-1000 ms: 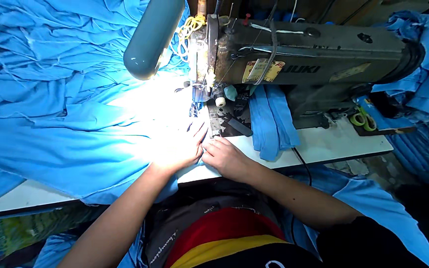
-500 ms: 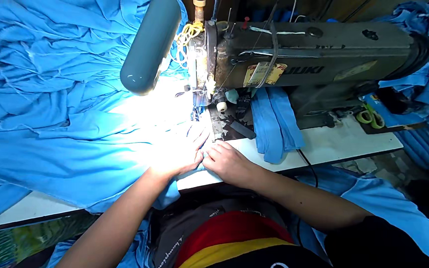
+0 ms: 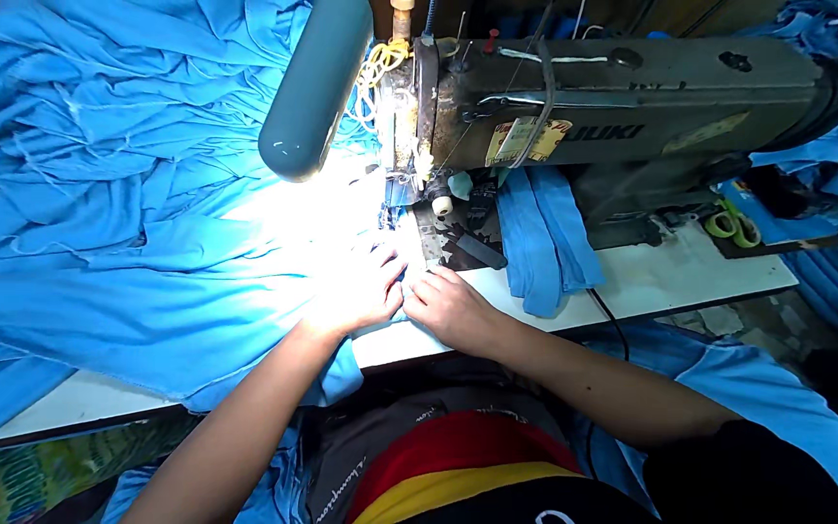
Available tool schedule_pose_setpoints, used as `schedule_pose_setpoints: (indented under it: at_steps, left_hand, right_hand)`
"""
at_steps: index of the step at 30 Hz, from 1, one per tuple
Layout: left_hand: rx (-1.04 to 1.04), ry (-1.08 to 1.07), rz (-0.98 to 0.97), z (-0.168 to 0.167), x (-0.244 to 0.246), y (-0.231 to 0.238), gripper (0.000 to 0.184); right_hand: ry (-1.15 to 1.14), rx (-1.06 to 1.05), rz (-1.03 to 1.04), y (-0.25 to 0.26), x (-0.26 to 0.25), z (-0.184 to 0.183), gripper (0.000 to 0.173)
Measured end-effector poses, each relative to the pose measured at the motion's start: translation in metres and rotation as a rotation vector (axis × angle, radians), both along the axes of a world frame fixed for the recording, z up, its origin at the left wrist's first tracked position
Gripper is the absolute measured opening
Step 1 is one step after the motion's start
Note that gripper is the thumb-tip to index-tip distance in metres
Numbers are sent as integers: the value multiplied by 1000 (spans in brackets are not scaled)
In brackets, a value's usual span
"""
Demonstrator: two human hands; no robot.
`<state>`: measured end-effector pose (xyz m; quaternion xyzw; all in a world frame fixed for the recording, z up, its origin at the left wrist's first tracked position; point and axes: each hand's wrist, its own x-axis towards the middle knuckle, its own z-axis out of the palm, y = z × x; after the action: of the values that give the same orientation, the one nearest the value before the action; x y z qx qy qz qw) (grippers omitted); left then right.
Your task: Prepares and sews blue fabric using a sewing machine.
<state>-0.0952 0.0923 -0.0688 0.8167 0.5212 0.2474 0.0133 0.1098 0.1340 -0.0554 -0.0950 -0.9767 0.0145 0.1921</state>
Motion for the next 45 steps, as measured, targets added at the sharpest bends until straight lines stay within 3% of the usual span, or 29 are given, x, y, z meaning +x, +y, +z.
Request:
schedule_pose_setpoints:
  at_steps: [16, 21, 24, 32, 45]
  left_hand:
    - [-54, 70, 103, 13, -5, 26, 45]
    - [-224, -50, 172, 21, 27, -7, 34]
    - [-168, -96, 155, 1, 28, -23, 45]
    - [-118, -112, 62, 4, 17, -14, 43]
    - [-54, -35, 118, -3, 5, 10, 46]
  right_hand:
    - [96, 7, -28, 37, -12, -12, 18]
    - [99, -45, -42, 36, -11, -12, 15]
    - [88, -49, -46, 36, -10, -12, 19]
    - [125, -23, -51, 42, -12, -13, 17]
    - [166, -141, -148, 60, -25, -17, 26]
